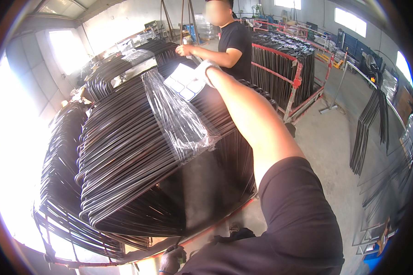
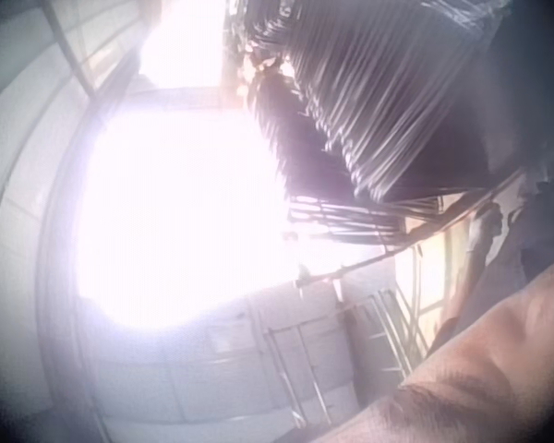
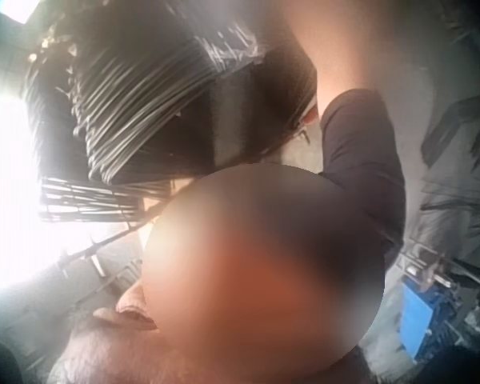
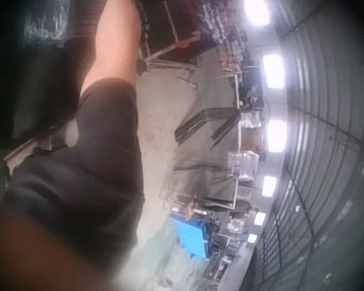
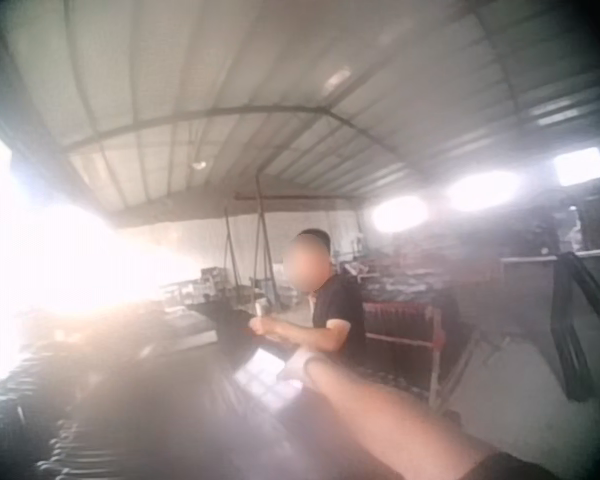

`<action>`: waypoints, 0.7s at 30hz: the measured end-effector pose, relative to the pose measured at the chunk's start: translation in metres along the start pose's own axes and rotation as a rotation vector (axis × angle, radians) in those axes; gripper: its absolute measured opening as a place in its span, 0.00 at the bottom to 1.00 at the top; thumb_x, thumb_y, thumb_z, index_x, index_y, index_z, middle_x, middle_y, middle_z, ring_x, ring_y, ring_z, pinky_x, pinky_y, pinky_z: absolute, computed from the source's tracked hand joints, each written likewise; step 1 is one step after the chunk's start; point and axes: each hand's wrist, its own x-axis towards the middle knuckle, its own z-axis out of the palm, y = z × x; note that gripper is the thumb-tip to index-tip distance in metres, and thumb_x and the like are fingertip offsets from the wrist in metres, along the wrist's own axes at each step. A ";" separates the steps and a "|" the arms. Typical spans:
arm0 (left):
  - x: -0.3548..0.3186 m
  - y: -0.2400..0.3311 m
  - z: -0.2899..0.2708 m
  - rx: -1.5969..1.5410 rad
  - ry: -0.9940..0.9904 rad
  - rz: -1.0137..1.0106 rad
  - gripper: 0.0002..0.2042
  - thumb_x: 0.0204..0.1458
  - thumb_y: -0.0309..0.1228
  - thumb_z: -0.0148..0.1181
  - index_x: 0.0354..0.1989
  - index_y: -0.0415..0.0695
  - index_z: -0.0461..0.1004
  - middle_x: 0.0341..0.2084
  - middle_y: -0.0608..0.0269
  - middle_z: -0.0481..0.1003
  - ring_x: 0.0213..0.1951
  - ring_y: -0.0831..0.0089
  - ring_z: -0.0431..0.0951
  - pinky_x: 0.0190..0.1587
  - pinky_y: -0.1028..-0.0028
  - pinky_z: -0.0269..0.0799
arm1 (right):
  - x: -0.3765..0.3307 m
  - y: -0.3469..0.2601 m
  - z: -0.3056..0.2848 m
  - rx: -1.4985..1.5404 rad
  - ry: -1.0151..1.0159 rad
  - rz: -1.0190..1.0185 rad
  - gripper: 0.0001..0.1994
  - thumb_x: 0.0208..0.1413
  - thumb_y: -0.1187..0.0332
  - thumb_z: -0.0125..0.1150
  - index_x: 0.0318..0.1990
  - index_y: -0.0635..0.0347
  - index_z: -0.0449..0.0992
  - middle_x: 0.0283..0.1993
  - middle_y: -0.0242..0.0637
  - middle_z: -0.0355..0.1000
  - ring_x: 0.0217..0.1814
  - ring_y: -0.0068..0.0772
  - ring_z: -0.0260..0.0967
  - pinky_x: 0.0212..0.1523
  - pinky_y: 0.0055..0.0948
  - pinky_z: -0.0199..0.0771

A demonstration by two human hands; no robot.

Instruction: The person measures metal rods using a tape measure, writes on a paper sheet, and places the paper on a stack of rods. The person then measures additional rods and places them on a table.

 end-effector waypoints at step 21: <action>0.065 0.060 0.189 0.468 -1.092 0.168 0.40 0.52 0.61 0.75 0.58 0.35 0.74 0.33 0.64 0.81 0.29 0.77 0.77 0.31 0.76 0.71 | -0.525 0.038 0.224 2.065 0.892 0.283 0.17 0.56 0.77 0.78 0.33 0.51 0.69 0.35 0.26 0.72 0.40 0.22 0.72 0.43 0.30 0.76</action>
